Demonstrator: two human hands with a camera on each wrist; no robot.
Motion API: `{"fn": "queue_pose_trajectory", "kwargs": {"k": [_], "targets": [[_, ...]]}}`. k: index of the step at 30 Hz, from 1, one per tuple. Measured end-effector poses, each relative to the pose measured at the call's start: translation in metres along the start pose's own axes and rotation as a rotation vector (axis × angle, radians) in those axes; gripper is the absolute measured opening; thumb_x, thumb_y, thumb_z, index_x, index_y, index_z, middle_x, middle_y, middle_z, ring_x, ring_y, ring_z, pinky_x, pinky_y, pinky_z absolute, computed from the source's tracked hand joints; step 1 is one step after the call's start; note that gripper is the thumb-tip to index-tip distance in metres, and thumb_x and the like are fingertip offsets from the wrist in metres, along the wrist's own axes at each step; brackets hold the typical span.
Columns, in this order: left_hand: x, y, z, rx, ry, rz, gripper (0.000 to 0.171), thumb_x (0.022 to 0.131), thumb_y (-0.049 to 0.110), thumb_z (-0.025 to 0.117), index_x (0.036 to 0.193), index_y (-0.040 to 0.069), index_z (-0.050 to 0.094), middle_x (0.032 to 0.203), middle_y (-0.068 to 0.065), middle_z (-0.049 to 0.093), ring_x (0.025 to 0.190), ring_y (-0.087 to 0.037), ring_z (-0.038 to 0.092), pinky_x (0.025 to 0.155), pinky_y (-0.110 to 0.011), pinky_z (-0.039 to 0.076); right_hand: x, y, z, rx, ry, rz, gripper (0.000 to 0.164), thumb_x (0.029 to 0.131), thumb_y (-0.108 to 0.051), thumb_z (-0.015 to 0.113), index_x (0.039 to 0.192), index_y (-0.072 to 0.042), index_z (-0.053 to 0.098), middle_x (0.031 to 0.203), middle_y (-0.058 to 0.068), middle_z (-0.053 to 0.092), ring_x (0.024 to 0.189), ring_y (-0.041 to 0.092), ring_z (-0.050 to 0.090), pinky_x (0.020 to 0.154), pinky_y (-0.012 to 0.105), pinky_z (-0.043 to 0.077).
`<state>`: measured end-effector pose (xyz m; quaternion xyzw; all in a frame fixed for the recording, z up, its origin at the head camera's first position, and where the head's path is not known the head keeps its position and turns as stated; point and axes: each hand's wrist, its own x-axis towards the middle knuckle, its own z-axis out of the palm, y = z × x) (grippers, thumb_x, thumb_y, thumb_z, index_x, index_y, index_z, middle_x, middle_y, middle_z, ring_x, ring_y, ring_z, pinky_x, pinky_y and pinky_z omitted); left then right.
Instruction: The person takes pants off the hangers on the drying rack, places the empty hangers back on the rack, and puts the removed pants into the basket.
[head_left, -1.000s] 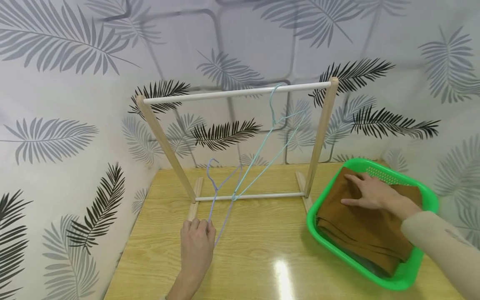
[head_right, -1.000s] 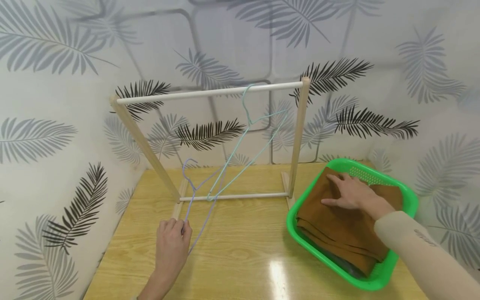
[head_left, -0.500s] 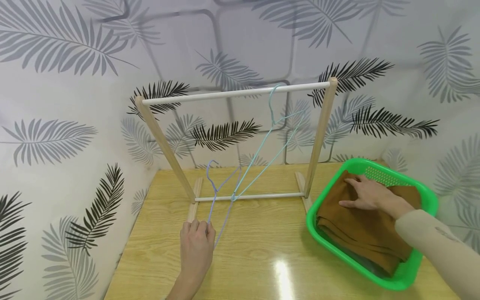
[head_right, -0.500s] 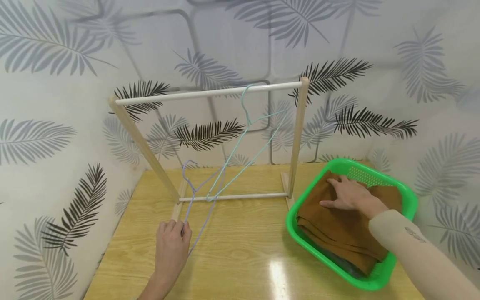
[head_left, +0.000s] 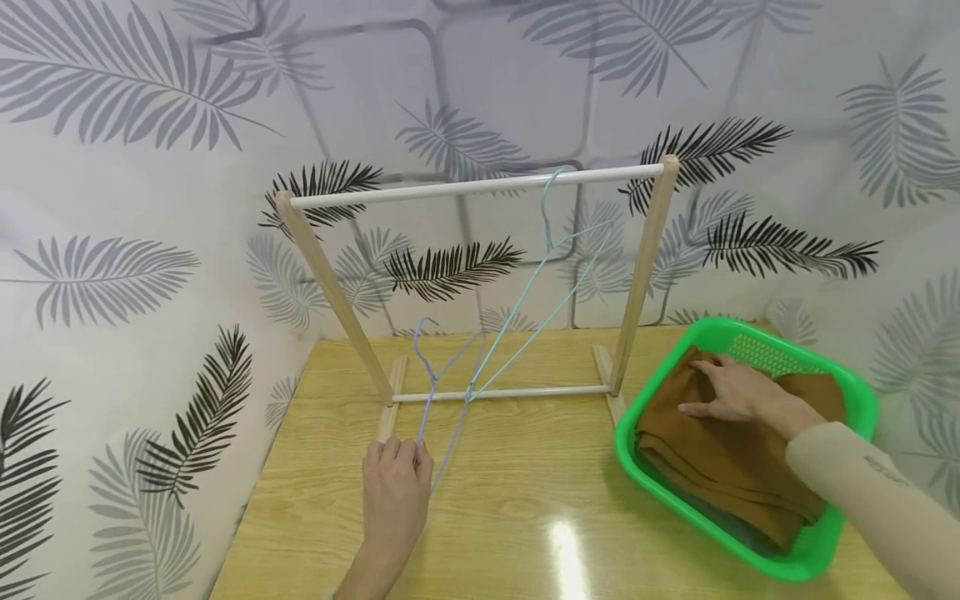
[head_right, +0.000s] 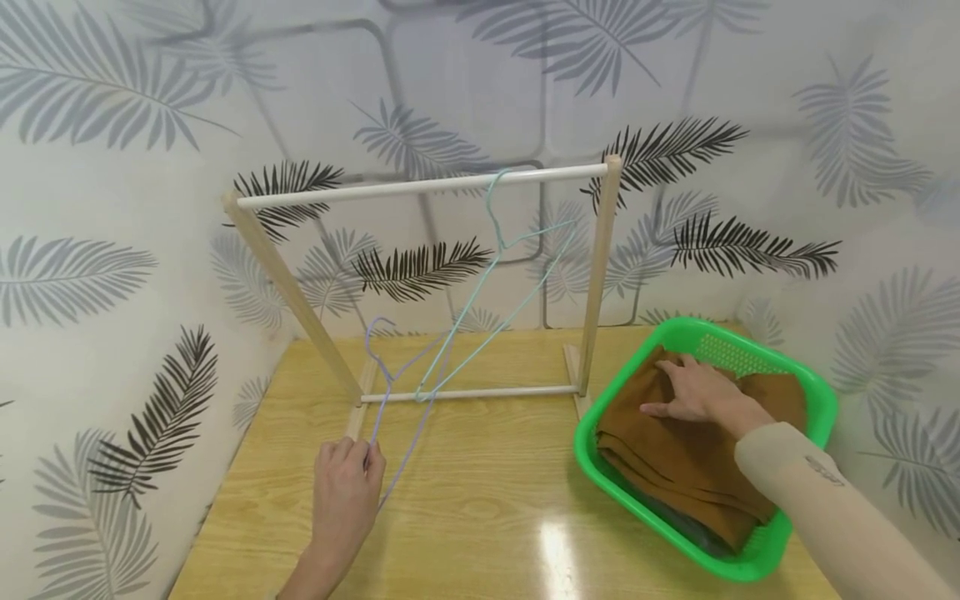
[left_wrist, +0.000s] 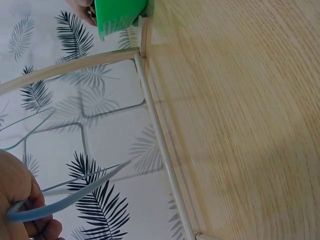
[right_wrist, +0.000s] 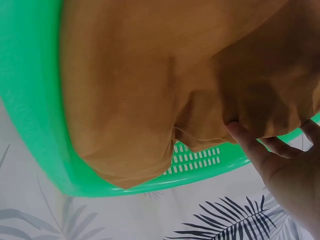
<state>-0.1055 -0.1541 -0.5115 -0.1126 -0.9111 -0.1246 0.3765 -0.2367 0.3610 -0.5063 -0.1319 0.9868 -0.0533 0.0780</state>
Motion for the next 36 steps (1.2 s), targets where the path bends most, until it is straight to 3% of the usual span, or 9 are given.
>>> {"fn": "queue_pose_trajectory", "kwargs": {"k": [16, 24, 29, 36], "targets": [[0.006, 0.003, -0.002, 0.003, 0.007, 0.006, 0.022, 0.08, -0.004, 0.079, 0.065, 0.001, 0.064, 0.06, -0.004, 0.058, 0.066, -0.018, 0.05, 0.063, -0.029, 0.043, -0.005, -0.002, -0.012, 0.009, 0.014, 0.024, 0.104, 0.088, -0.073, 0.068, 0.156, 0.002, 0.042, 0.144, 0.05, 0.041, 0.119, 0.072, 0.053, 0.09, 0.075, 0.052], [0.005, 0.004, -0.003, -0.014, -0.002, -0.013, 0.022, 0.081, -0.004, 0.079, 0.065, 0.001, 0.064, 0.061, -0.005, 0.059, 0.067, -0.019, 0.05, 0.064, -0.029, 0.042, -0.009, -0.002, -0.023, 0.053, 0.029, 0.054, 0.109, 0.091, -0.078, 0.06, 0.163, -0.001, 0.029, 0.153, 0.049, 0.031, 0.132, 0.073, 0.043, 0.096, 0.079, 0.047], [0.005, 0.003, -0.003, -0.016, -0.002, -0.02, 0.022, 0.082, -0.003, 0.078, 0.065, 0.001, 0.063, 0.061, -0.006, 0.06, 0.067, -0.02, 0.051, 0.064, -0.031, 0.043, -0.012, -0.004, -0.037, 0.055, 0.084, 0.057, 0.111, 0.093, -0.075, 0.058, 0.162, 0.006, 0.026, 0.156, 0.047, 0.03, 0.137, 0.071, 0.038, 0.103, 0.08, 0.042], [0.004, 0.001, -0.004, -0.003, 0.001, -0.02, 0.021, 0.081, -0.003, 0.078, 0.065, 0.0, 0.064, 0.062, -0.007, 0.061, 0.067, -0.021, 0.053, 0.064, -0.032, 0.045, -0.01, -0.013, -0.054, 0.079, 0.231, 0.062, 0.105, 0.095, -0.07, 0.06, 0.163, 0.003, 0.026, 0.156, 0.043, 0.034, 0.137, 0.067, 0.037, 0.106, 0.081, 0.037]]}}
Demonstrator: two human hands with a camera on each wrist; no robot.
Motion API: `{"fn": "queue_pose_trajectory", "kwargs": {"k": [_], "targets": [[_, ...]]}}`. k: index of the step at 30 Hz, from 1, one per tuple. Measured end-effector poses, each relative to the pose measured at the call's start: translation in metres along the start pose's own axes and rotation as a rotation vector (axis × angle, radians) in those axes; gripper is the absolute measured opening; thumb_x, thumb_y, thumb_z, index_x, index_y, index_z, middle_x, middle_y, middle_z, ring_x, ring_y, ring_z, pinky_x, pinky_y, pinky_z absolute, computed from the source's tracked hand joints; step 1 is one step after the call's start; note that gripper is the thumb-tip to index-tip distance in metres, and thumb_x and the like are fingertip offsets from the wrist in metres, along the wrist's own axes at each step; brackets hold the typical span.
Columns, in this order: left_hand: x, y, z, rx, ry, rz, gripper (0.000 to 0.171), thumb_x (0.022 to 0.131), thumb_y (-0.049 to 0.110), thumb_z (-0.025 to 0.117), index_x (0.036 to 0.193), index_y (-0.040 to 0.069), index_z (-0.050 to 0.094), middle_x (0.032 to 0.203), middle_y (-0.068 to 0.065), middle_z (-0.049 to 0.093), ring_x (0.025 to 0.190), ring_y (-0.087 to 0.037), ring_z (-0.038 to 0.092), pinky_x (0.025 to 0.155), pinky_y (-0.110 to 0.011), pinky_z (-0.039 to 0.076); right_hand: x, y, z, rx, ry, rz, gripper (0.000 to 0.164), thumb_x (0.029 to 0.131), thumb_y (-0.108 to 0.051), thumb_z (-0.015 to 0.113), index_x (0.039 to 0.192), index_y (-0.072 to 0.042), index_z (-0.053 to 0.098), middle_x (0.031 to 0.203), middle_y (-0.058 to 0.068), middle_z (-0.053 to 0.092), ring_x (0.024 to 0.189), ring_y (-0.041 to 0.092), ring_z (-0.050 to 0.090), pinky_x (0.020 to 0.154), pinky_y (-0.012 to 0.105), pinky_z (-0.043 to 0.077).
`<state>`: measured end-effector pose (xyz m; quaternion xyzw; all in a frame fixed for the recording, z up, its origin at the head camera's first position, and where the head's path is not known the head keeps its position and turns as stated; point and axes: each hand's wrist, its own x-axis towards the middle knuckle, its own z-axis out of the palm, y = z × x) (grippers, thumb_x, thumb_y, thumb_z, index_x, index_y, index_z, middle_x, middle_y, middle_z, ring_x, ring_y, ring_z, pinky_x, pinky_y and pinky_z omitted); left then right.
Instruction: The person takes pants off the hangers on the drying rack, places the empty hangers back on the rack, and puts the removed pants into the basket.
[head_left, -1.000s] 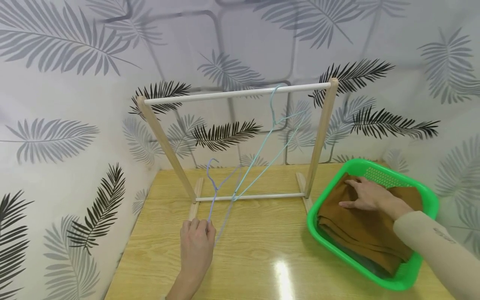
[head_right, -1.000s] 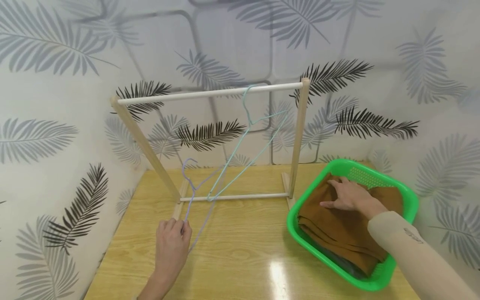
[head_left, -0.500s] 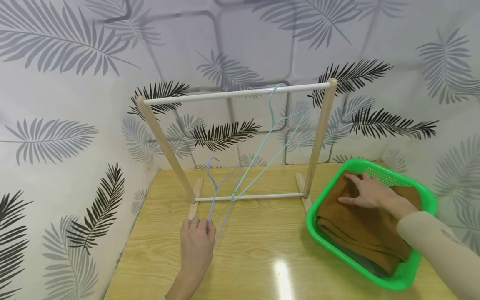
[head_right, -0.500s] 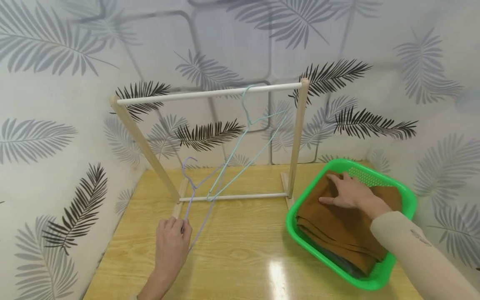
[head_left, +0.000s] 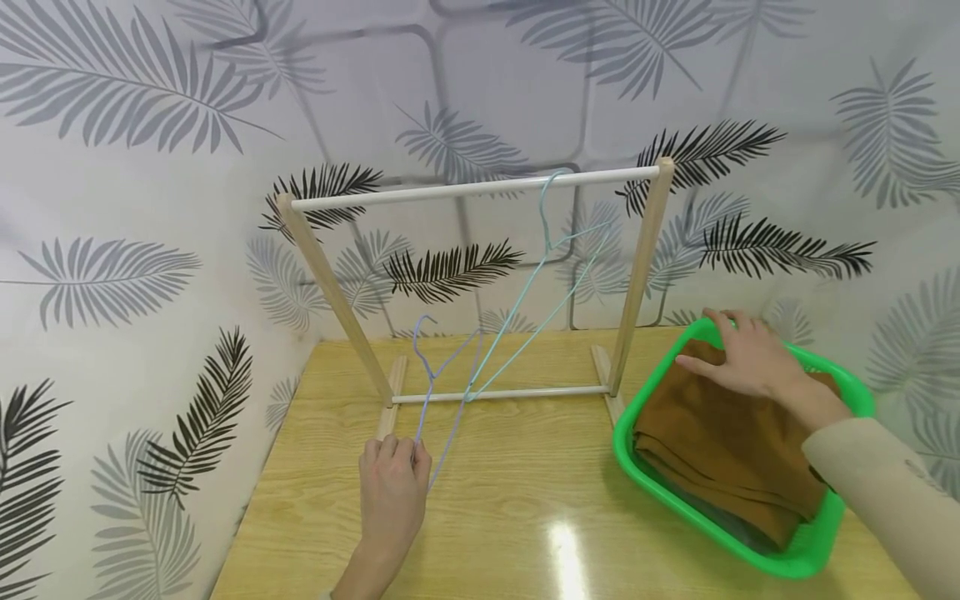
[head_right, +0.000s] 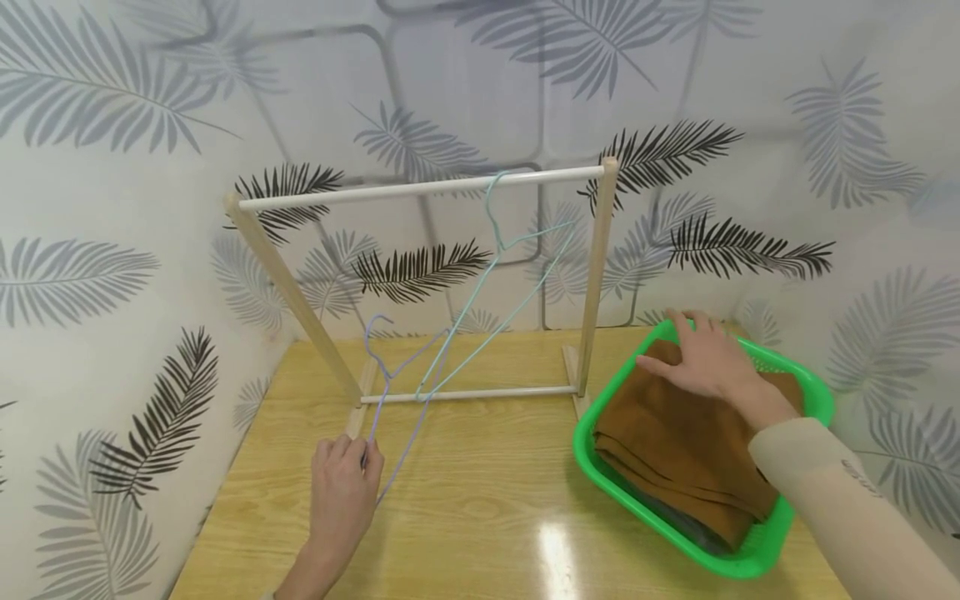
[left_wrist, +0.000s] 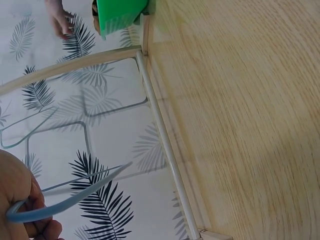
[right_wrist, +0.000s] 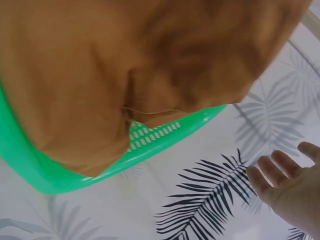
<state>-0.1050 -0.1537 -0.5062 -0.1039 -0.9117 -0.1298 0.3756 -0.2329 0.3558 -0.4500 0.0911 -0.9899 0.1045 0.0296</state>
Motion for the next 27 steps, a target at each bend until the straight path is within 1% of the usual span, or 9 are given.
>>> {"fn": "queue_pose_trajectory", "kwargs": {"k": [3, 7, 11, 17, 19, 22, 23, 25, 27], "targets": [[0.0, 0.0, 0.0, 0.011, 0.001, 0.004, 0.02, 0.081, -0.002, 0.078, 0.066, 0.0, 0.065, 0.062, -0.007, 0.061, 0.068, -0.022, 0.054, 0.065, -0.033, 0.046, 0.003, -0.006, -0.005, 0.019, 0.08, -0.008, 0.102, 0.095, -0.067, 0.063, 0.161, 0.003, 0.03, 0.155, 0.042, 0.037, 0.136, 0.064, 0.04, 0.104, 0.08, 0.038], [0.001, 0.001, -0.002, 0.007, -0.001, 0.001, 0.02, 0.081, -0.003, 0.078, 0.066, 0.001, 0.065, 0.063, -0.007, 0.062, 0.069, -0.022, 0.055, 0.065, -0.033, 0.046, 0.007, -0.016, -0.011, 0.025, 0.181, -0.015, 0.098, 0.095, -0.064, 0.064, 0.16, 0.002, 0.033, 0.152, 0.038, 0.041, 0.134, 0.06, 0.043, 0.101, 0.076, 0.042], [0.001, 0.002, -0.002, 0.0, 0.003, 0.003, 0.02, 0.081, -0.004, 0.078, 0.066, 0.001, 0.065, 0.063, -0.006, 0.062, 0.068, -0.022, 0.055, 0.065, -0.033, 0.046, 0.01, -0.03, -0.014, 0.018, 0.282, -0.018, 0.095, 0.093, -0.064, 0.065, 0.157, 0.001, 0.038, 0.146, 0.037, 0.048, 0.129, 0.057, 0.048, 0.095, 0.072, 0.046], [0.001, 0.001, -0.001, 0.005, 0.016, 0.013, 0.023, 0.08, -0.004, 0.078, 0.064, 0.002, 0.063, 0.061, -0.005, 0.059, 0.067, -0.021, 0.054, 0.063, -0.031, 0.044, 0.021, -0.047, -0.011, 0.012, 0.448, -0.067, 0.091, 0.088, -0.06, 0.07, 0.148, 0.004, 0.048, 0.138, 0.035, 0.054, 0.123, 0.055, 0.054, 0.099, 0.068, 0.047], [0.0, 0.001, -0.001, 0.004, 0.013, 0.008, 0.023, 0.08, -0.003, 0.078, 0.064, 0.002, 0.063, 0.061, -0.005, 0.059, 0.067, -0.021, 0.053, 0.063, -0.03, 0.042, 0.025, -0.051, -0.009, 0.0, 0.498, -0.083, 0.09, 0.088, -0.062, 0.069, 0.145, 0.004, 0.05, 0.136, 0.033, 0.056, 0.121, 0.054, 0.055, 0.098, 0.067, 0.048], [-0.001, 0.001, -0.001, -0.001, 0.0, -0.004, 0.023, 0.082, -0.002, 0.077, 0.064, 0.002, 0.063, 0.061, -0.006, 0.059, 0.068, -0.021, 0.053, 0.063, -0.029, 0.041, 0.031, -0.058, -0.006, -0.021, 0.548, -0.105, 0.09, 0.089, -0.07, 0.062, 0.139, 0.005, 0.054, 0.131, 0.032, 0.057, 0.118, 0.053, 0.056, 0.095, 0.066, 0.049], [-0.001, 0.001, -0.001, -0.002, -0.005, -0.008, 0.023, 0.082, -0.002, 0.077, 0.065, 0.002, 0.063, 0.061, -0.006, 0.059, 0.068, -0.021, 0.052, 0.064, -0.029, 0.041, 0.032, -0.06, -0.005, -0.035, 0.561, -0.111, 0.09, 0.089, -0.07, 0.062, 0.137, 0.005, 0.055, 0.129, 0.032, 0.058, 0.117, 0.053, 0.057, 0.094, 0.066, 0.05], [-0.001, 0.001, -0.001, -0.006, -0.012, -0.014, 0.023, 0.083, -0.002, 0.077, 0.065, 0.002, 0.063, 0.062, -0.006, 0.059, 0.068, -0.021, 0.052, 0.064, -0.029, 0.04, 0.035, -0.065, -0.004, -0.052, 0.578, -0.123, 0.089, 0.088, -0.069, 0.063, 0.134, 0.006, 0.056, 0.127, 0.032, 0.058, 0.115, 0.053, 0.057, 0.091, 0.066, 0.05], [-0.002, 0.001, -0.001, -0.01, -0.017, -0.018, 0.023, 0.084, -0.001, 0.077, 0.065, 0.002, 0.063, 0.062, -0.006, 0.059, 0.068, -0.021, 0.051, 0.064, -0.029, 0.04, 0.038, -0.07, -0.003, -0.059, 0.593, -0.133, 0.086, 0.085, -0.063, 0.07, 0.133, 0.007, 0.057, 0.124, 0.032, 0.059, 0.113, 0.052, 0.058, 0.088, 0.066, 0.051]]}}
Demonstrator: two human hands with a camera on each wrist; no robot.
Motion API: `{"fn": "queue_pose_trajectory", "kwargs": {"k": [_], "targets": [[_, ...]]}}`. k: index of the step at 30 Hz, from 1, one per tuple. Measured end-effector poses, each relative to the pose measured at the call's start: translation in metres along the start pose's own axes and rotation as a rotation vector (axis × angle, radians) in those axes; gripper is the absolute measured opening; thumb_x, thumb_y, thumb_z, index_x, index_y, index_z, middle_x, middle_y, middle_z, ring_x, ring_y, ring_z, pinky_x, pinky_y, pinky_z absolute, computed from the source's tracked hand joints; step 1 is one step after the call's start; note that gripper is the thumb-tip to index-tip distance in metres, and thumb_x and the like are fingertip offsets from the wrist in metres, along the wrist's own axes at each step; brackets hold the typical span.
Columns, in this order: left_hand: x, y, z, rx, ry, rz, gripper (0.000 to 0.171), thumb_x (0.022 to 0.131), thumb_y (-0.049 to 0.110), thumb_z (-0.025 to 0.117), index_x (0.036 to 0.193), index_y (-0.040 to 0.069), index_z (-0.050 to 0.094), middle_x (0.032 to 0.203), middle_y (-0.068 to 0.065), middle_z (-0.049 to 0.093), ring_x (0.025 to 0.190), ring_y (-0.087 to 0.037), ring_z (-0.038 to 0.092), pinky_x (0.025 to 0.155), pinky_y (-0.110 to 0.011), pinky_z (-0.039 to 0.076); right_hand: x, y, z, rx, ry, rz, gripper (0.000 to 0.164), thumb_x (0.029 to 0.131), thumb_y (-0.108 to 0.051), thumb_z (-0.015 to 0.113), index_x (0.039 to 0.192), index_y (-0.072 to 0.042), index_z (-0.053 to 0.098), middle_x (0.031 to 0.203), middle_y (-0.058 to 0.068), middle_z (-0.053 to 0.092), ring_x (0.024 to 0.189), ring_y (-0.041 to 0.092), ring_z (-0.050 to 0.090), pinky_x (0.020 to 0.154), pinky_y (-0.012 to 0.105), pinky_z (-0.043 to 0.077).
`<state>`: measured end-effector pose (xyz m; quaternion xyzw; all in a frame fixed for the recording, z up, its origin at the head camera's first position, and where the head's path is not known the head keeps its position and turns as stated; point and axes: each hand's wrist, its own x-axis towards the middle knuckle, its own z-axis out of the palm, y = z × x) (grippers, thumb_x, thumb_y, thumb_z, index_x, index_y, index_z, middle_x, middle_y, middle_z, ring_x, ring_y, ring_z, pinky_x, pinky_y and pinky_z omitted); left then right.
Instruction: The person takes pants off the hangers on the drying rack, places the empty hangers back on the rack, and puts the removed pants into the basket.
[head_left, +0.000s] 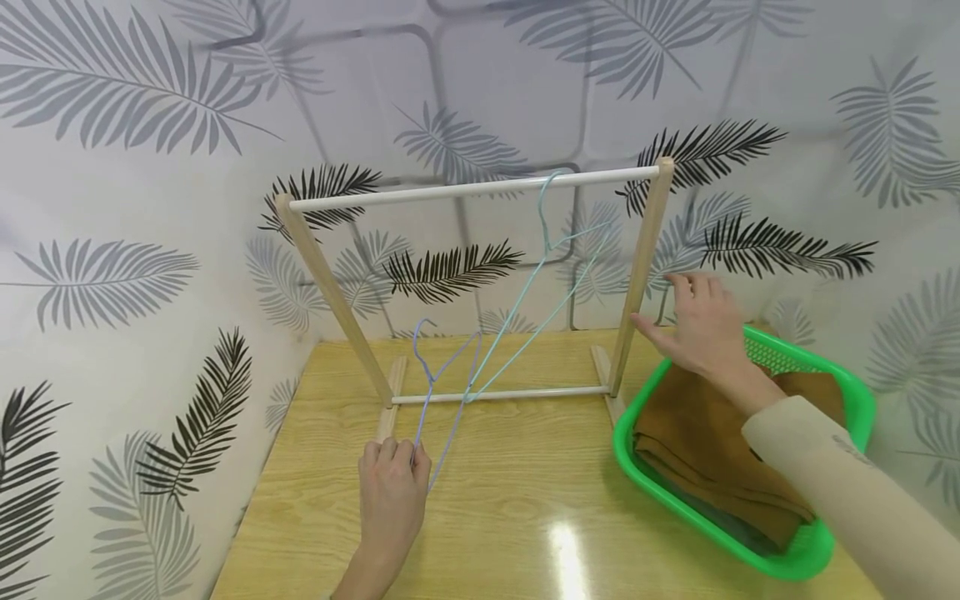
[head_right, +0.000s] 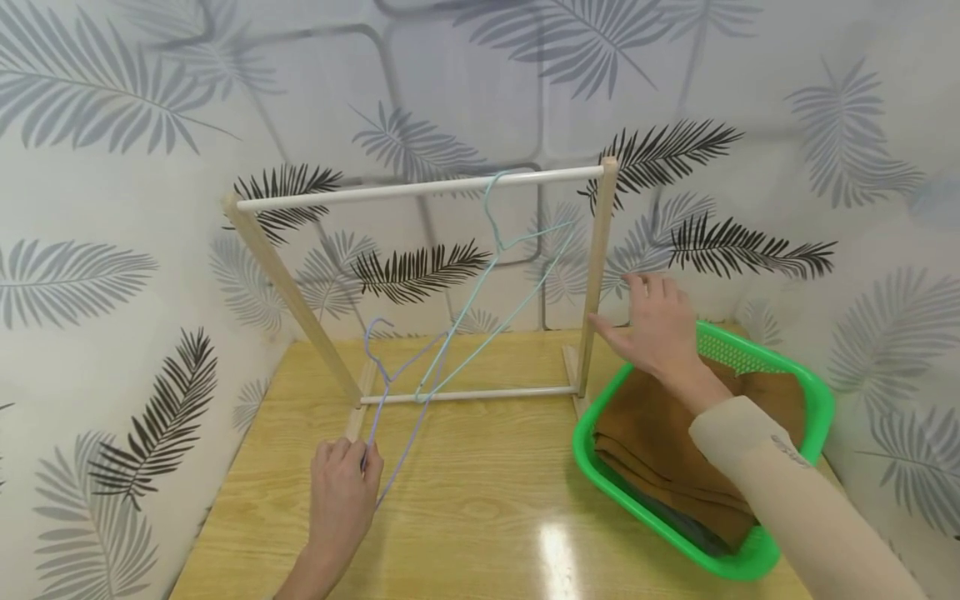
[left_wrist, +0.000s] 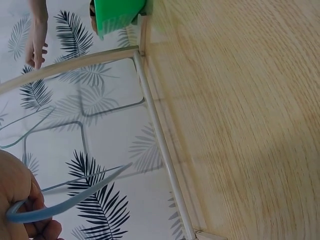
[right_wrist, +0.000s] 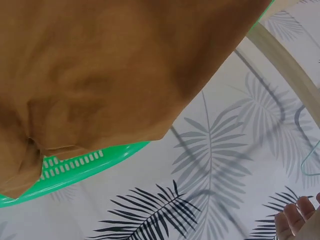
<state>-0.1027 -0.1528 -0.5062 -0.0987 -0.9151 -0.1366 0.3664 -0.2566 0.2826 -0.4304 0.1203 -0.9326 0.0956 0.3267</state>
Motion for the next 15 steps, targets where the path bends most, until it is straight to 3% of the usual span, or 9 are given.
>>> {"fn": "queue_pose_trajectory", "kwargs": {"k": [4, 8, 12, 15], "targets": [[0.0, 0.0, 0.001, -0.001, 0.003, 0.004, 0.022, 0.083, -0.001, 0.077, 0.066, 0.002, 0.063, 0.063, -0.006, 0.06, 0.068, -0.021, 0.052, 0.064, -0.029, 0.041, 0.003, -0.008, 0.004, -0.009, 0.009, 0.001, 0.082, 0.081, -0.054, 0.077, 0.133, 0.007, 0.057, 0.122, 0.032, 0.06, 0.11, 0.052, 0.058, 0.086, 0.065, 0.051], [-0.001, -0.001, 0.001, 0.002, 0.008, 0.007, 0.024, 0.084, -0.001, 0.077, 0.065, 0.002, 0.063, 0.062, -0.005, 0.058, 0.069, -0.021, 0.052, 0.064, -0.03, 0.042, 0.004, -0.014, 0.009, -0.013, 0.018, 0.01, 0.079, 0.085, -0.057, 0.072, 0.131, 0.006, 0.058, 0.119, 0.03, 0.061, 0.107, 0.051, 0.059, 0.083, 0.063, 0.051], [-0.001, -0.001, 0.003, -0.01, 0.004, 0.007, 0.027, 0.084, -0.001, 0.077, 0.063, 0.003, 0.061, 0.059, -0.003, 0.055, 0.069, -0.021, 0.052, 0.065, -0.031, 0.043, 0.005, -0.017, 0.016, -0.026, 0.061, -0.013, 0.09, 0.097, -0.077, 0.044, 0.123, 0.007, 0.06, 0.112, 0.031, 0.061, 0.1, 0.051, 0.06, 0.077, 0.061, 0.051], [-0.002, -0.002, 0.004, -0.013, 0.004, 0.011, 0.03, 0.084, -0.001, 0.077, 0.061, 0.005, 0.059, 0.058, -0.002, 0.052, 0.068, -0.02, 0.051, 0.065, -0.031, 0.042, 0.007, -0.02, 0.019, -0.049, 0.077, -0.032, 0.102, 0.097, -0.085, 0.022, 0.115, 0.009, 0.059, 0.109, 0.031, 0.061, 0.096, 0.051, 0.061, 0.075, 0.06, 0.051]]}}
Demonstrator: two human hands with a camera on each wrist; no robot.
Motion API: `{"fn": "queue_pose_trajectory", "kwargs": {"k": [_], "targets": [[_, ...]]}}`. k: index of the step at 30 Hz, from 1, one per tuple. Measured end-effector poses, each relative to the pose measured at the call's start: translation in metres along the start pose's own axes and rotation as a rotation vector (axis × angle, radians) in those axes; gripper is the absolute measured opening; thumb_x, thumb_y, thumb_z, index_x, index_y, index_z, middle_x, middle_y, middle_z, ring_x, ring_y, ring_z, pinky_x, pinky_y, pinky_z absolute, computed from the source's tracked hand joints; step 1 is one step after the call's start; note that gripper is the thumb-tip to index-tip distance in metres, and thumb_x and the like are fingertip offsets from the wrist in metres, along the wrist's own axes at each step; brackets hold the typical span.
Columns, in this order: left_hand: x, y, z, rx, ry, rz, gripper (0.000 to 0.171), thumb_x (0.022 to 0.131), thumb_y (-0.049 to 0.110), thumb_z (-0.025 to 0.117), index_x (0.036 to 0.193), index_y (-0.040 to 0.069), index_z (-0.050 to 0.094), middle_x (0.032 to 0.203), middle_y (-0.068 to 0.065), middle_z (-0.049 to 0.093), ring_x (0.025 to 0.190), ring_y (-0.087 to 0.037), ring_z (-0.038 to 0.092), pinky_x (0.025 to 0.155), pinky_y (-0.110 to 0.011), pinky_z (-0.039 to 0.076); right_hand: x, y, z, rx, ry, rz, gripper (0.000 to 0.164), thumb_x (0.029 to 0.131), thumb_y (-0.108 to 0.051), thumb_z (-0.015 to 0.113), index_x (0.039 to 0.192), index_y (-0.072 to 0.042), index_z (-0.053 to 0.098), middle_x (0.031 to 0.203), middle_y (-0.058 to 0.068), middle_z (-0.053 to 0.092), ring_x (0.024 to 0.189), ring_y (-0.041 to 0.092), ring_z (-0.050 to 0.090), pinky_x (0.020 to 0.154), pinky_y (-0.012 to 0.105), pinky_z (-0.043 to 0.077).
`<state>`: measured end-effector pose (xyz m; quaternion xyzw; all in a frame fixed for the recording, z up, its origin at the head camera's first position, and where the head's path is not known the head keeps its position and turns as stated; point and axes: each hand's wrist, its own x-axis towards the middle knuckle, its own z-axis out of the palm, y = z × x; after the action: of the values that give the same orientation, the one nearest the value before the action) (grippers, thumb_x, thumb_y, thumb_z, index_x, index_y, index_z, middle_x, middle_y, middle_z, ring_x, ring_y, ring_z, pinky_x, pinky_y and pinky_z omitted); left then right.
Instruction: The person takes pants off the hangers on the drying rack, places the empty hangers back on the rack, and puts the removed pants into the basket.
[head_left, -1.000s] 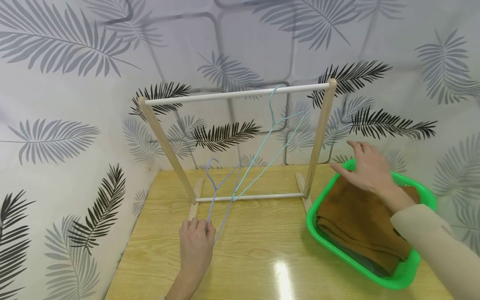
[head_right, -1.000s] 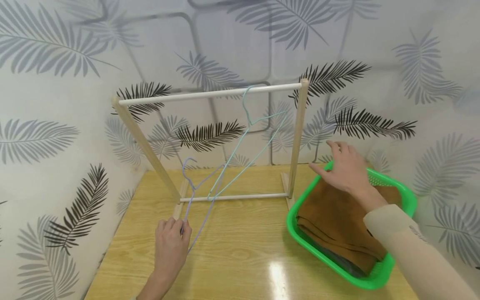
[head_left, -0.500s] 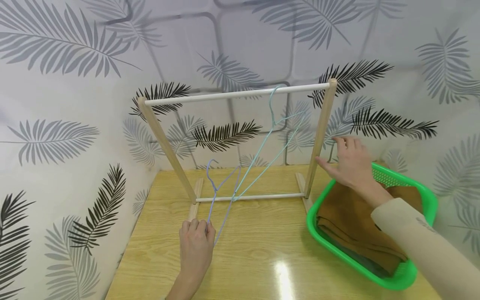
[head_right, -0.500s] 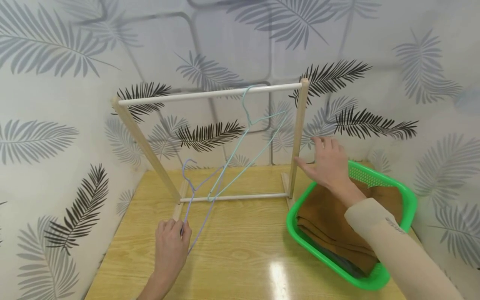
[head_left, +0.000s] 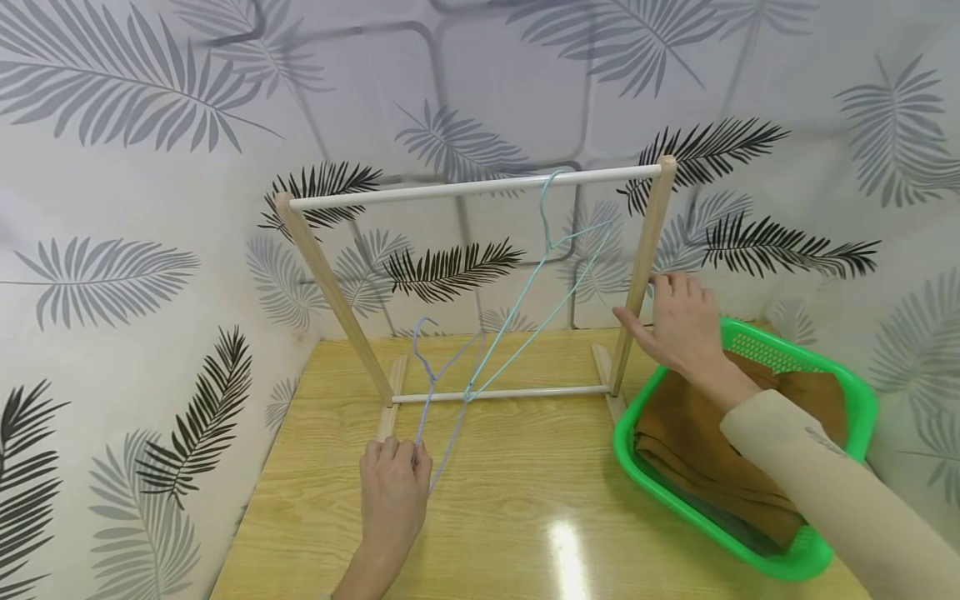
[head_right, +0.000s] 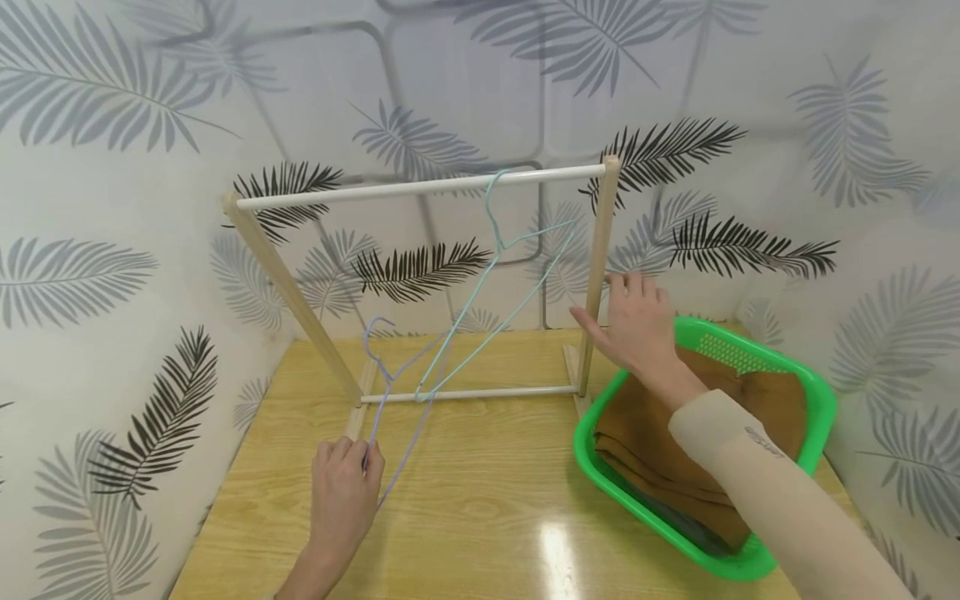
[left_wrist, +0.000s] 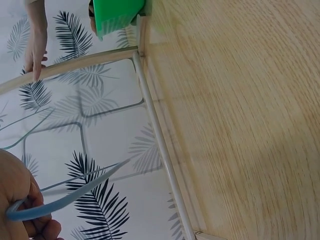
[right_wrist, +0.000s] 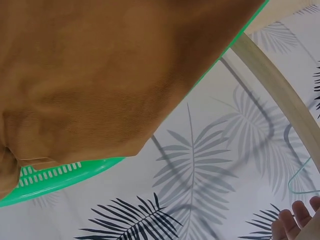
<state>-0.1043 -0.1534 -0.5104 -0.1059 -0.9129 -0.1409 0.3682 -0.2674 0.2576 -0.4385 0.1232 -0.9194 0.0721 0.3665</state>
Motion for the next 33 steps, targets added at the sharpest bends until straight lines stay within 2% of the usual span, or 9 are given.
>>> {"fn": "queue_pose_trajectory", "kwargs": {"k": [1, 7, 14, 19, 21, 27, 33], "targets": [[0.0, 0.0, 0.0, 0.001, 0.003, 0.003, 0.03, 0.084, -0.001, 0.077, 0.061, 0.005, 0.059, 0.058, -0.002, 0.052, 0.068, -0.02, 0.051, 0.065, -0.031, 0.042, 0.001, -0.001, 0.0, -0.007, -0.004, -0.001, 0.102, 0.097, -0.085, 0.021, 0.112, 0.009, 0.059, 0.108, 0.031, 0.061, 0.096, 0.051, 0.061, 0.075, 0.059, 0.051], [0.001, 0.0, 0.0, 0.001, 0.009, 0.006, 0.032, 0.084, -0.001, 0.077, 0.06, 0.006, 0.057, 0.058, -0.002, 0.051, 0.068, -0.021, 0.051, 0.066, -0.033, 0.044, 0.004, -0.004, 0.005, -0.039, -0.006, -0.014, 0.09, 0.099, -0.078, 0.034, 0.1, 0.009, 0.056, 0.102, 0.031, 0.059, 0.094, 0.051, 0.059, 0.075, 0.057, 0.05], [0.005, 0.0, -0.002, 0.001, 0.017, 0.016, 0.027, 0.083, -0.001, 0.077, 0.062, 0.004, 0.06, 0.061, -0.005, 0.056, 0.069, -0.021, 0.051, 0.066, -0.033, 0.044, 0.007, -0.003, 0.012, -0.083, 0.093, -0.084, 0.081, 0.1, -0.071, 0.038, 0.087, 0.007, 0.054, 0.089, 0.028, 0.057, 0.081, 0.049, 0.057, 0.065, 0.054, 0.046], [0.011, -0.003, -0.005, 0.037, 0.033, 0.066, 0.029, 0.081, -0.002, 0.079, 0.06, 0.004, 0.059, 0.059, -0.003, 0.052, 0.066, -0.018, 0.048, 0.067, -0.034, 0.048, 0.008, -0.002, 0.013, -0.116, 0.138, -0.124, 0.077, 0.103, -0.066, 0.04, 0.084, 0.007, 0.054, 0.085, 0.028, 0.057, 0.077, 0.048, 0.058, 0.062, 0.053, 0.046], [0.015, -0.004, -0.007, 0.058, 0.031, 0.084, 0.031, 0.081, -0.001, 0.08, 0.06, 0.005, 0.058, 0.058, -0.002, 0.05, 0.064, -0.017, 0.048, 0.067, -0.035, 0.049, 0.008, -0.002, 0.012, -0.122, 0.134, -0.128, 0.073, 0.104, -0.063, 0.044, 0.084, 0.007, 0.054, 0.085, 0.028, 0.058, 0.078, 0.048, 0.058, 0.063, 0.053, 0.046], [0.027, -0.007, -0.017, 0.099, 0.021, 0.103, 0.029, 0.083, 0.002, 0.079, 0.062, 0.004, 0.06, 0.06, -0.005, 0.054, 0.066, -0.023, 0.055, 0.069, -0.039, 0.053, 0.008, -0.003, 0.009, -0.115, 0.091, -0.109, 0.055, 0.102, -0.045, 0.059, 0.086, 0.007, 0.053, 0.085, 0.028, 0.057, 0.079, 0.048, 0.056, 0.067, 0.053, 0.045], [0.035, -0.009, -0.027, 0.091, 0.025, 0.09, 0.029, 0.085, 0.003, 0.076, 0.062, 0.004, 0.059, 0.06, -0.008, 0.057, 0.067, -0.026, 0.055, 0.068, -0.04, 0.051, 0.009, -0.001, 0.008, -0.128, 0.083, -0.122, 0.049, 0.102, -0.038, 0.062, 0.088, 0.008, 0.054, 0.085, 0.027, 0.057, 0.079, 0.047, 0.057, 0.068, 0.053, 0.046]]}}
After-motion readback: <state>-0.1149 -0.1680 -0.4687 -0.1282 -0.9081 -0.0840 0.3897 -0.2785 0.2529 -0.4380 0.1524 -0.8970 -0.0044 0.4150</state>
